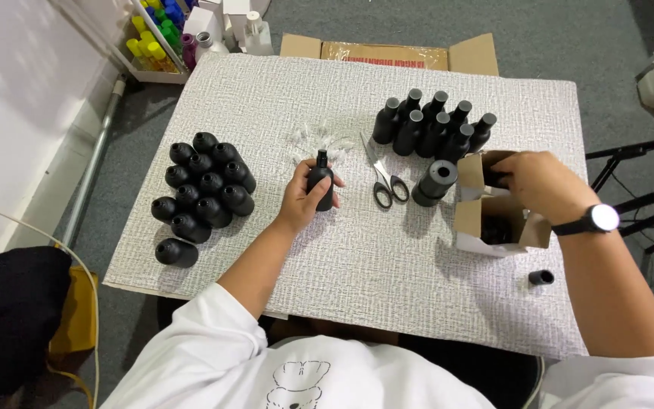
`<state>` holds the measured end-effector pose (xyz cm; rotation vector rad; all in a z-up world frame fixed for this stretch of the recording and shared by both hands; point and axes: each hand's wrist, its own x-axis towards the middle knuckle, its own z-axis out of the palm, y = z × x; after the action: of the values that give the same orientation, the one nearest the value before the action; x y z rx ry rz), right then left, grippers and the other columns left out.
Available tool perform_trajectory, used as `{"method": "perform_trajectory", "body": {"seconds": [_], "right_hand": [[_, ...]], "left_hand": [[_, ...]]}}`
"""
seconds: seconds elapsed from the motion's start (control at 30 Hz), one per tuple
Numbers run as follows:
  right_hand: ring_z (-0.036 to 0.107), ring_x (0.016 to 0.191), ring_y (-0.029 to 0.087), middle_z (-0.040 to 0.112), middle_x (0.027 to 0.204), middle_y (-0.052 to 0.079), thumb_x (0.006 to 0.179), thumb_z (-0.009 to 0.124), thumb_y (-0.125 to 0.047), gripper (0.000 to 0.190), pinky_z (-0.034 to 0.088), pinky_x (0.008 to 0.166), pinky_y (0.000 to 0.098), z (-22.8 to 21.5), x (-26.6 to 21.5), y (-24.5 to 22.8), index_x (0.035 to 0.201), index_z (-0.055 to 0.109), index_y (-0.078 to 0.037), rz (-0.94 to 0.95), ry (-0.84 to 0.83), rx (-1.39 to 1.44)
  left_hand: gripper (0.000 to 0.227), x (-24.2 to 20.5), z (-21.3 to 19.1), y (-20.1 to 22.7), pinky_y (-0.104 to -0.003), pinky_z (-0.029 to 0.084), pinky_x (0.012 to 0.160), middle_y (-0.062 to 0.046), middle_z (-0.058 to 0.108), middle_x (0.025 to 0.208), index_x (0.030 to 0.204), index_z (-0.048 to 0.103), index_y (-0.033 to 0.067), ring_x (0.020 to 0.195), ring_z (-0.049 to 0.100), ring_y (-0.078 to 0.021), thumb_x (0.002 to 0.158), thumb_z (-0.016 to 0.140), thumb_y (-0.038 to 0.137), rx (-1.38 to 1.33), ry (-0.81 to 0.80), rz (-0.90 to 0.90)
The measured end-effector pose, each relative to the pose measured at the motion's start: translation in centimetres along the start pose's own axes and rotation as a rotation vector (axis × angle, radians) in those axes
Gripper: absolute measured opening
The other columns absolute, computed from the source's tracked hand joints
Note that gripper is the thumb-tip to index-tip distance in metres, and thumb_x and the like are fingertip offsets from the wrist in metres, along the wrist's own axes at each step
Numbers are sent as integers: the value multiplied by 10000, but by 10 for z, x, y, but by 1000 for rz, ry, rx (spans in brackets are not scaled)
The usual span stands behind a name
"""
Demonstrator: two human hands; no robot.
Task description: Assembling perfume bottles by attaching nozzles and placing them into cardboard boxes for packaging.
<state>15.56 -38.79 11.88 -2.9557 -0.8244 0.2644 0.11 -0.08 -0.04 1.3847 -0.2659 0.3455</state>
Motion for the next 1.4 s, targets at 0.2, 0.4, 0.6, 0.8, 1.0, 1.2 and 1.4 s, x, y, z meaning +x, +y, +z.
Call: {"method": "perform_trajectory", "body": {"seconds": [0.2,0.4,0.6,0.8,1.0,1.2,1.4], "right_hand": [[751,857,256,802,1066,-25,860,672,-174,375,616,845,356,-5,14,-14,1187,764,-333,79,-169,-248],[734,935,259,769,1166,-64,781,720,-97,363,606,879,364,-11,19,-20,1106,789,-243,-3,-192,-228],[759,946,258,796,1088,-34,810,710,-158,368,613,883,374,-10,17,-26,1150,766,-286,19,-95,-286],[768,931,252,809,1050,15,837,696,-106,387,619,859,372,-17,4,-40,1169,771,-287,153,-52,-240],[774,854,161,807,1022,-109,958,665,-276,187,651,773,297,-11,3,-37,1077,794,-341,205,42,-395],[717,966,262,758,1275,97,858,812,-72,228,584,891,342,-15,-35,-19,1078,790,-18,-83,475,-128],[692,1062,390,687,1285,402,931,769,321,220,581,857,358,-9,-71,-62,1016,595,218,-271,782,396]], "left_hand": [[359,-1,-3,-10,-309,604,630,-162,689,1015,1290,414,78,676,694,-199,997,590,190,10,15,-47],[373,-1,-2,-8,-303,609,627,-144,696,1006,1298,410,87,675,690,-189,999,589,221,41,21,-36],[388,-1,-3,-15,-296,611,632,-155,692,1010,1313,385,110,695,682,-186,1002,601,199,-3,-3,-22],[397,-2,-1,-13,-295,589,633,-151,686,1016,1306,398,93,681,674,-183,997,618,211,-47,20,-44],[385,1,-4,-14,-292,591,623,-153,682,1021,1310,395,100,680,666,-179,1008,602,218,-60,2,-8],[405,0,-4,-13,-290,572,638,-150,689,1043,1318,368,94,689,670,-187,1001,600,193,-55,-5,-28],[486,3,2,10,-289,581,637,-184,692,1111,1263,299,154,707,650,-173,954,669,218,-46,18,-68]]}}
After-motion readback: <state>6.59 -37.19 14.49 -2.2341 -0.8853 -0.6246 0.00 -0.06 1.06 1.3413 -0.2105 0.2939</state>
